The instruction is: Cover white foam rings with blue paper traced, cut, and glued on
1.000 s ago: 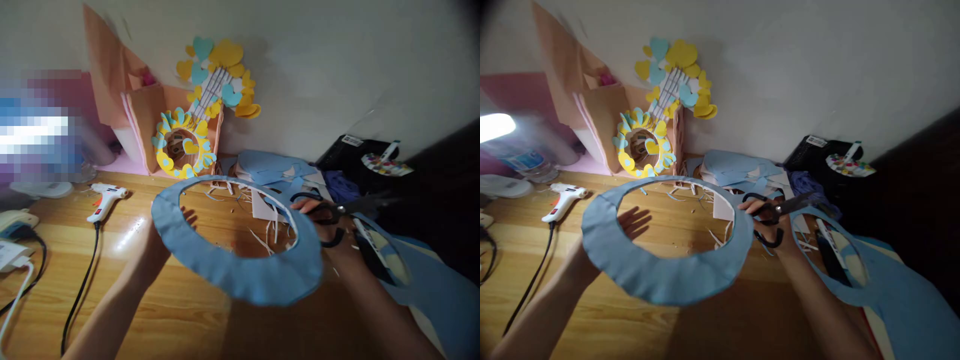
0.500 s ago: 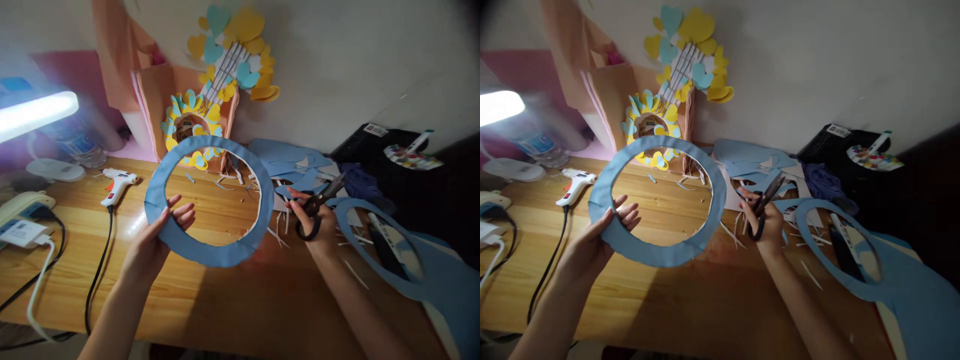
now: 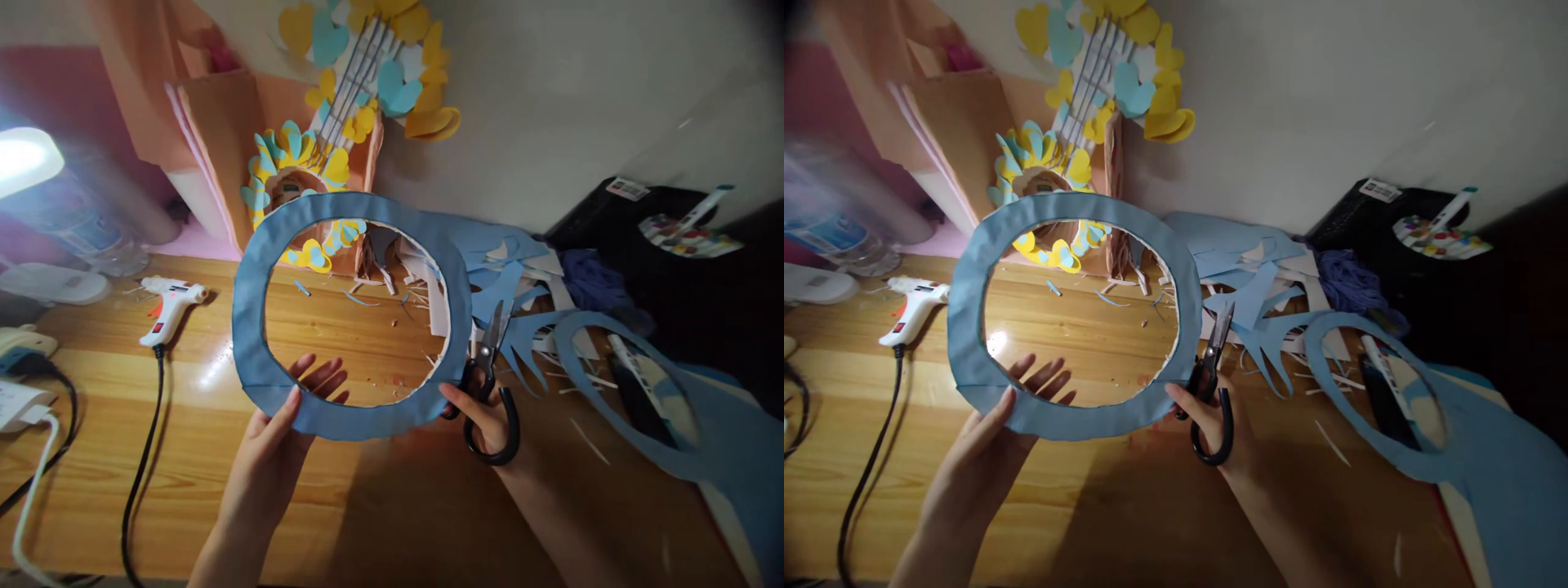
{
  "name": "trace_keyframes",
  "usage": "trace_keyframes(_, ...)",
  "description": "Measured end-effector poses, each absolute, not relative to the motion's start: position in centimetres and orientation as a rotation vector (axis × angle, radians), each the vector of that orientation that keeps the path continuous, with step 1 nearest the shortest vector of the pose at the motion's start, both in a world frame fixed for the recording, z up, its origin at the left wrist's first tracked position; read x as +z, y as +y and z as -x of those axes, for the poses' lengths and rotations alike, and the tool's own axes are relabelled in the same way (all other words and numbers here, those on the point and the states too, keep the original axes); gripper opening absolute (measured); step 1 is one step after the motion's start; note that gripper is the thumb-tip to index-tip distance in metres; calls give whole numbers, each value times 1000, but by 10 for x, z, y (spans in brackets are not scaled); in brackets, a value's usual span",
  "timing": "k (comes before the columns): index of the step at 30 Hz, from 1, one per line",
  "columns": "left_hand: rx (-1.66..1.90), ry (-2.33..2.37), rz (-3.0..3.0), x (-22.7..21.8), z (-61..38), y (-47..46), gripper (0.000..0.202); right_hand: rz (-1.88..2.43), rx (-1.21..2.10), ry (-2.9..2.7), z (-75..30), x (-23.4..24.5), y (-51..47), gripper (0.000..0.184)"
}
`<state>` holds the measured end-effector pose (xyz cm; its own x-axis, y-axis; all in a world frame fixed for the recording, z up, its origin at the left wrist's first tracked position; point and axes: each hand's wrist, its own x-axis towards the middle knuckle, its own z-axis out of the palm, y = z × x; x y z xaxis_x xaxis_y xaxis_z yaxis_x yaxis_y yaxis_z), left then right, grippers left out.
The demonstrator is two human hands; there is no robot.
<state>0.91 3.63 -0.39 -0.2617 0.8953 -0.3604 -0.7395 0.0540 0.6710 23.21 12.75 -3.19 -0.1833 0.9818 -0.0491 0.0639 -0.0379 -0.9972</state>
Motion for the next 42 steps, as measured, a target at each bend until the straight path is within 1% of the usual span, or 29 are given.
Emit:
trace_keyframes(5, 1278, 1163, -425, -6, -23, 32, 44, 1196, 1369, -1345, -236, -32, 129, 24)
trace_keyframes(7, 1187, 1311, -533, -7, -36, 33, 38, 1187, 1399, -1360, -234, -33, 127, 24)
trace_keyframes(10, 1155, 1471, -622, -5, -52, 35, 29, 1198, 1400, -1367, -230, -35, 123, 26)
trace_keyframes(15, 1180, 1469, -699, -4, -63, 36, 22, 1276, 1389, -1267, -231, -45, 121, 26)
trace_keyframes(20, 1151, 1508, -778, -4, -63, 36, 22, 1296, 1437, -1138, -228, -45, 122, 26)
trace_keyframes(24, 1129, 1518, -732, 0, -58, 40, 23, 1245, 1573, -987, -221, -34, 123, 26)
trace_keyframes(27, 1150, 1517, -666, -1, -53, 41, 24, 1190, 1636, -967, -220, -25, 123, 29)
trace_keyframes(30, 1173, 1437, -541, -8, -52, 41, 30, 1162, 1589, -988, -222, -20, 122, 31)
trace_keyframes(32, 1175, 1372, -461, -13, -53, 40, 34, 1163, 1566, -1013, -223, -20, 121, 30)
trace_keyframes(35, 1224, 1305, -373, -18, -55, 40, 32, 1158, 1573, -1017, -225, -23, 121, 25)
trace_keyframes(38, 1371, 1312, -309, -16, -50, 42, 31, 1183, 1534, -1051, -230, -27, 121, 24)
trace_keyframes(42, 1594, 1475, -220, -10, -34, 43, 31, 1219, 1438, -1181, -235, -28, 118, 27)
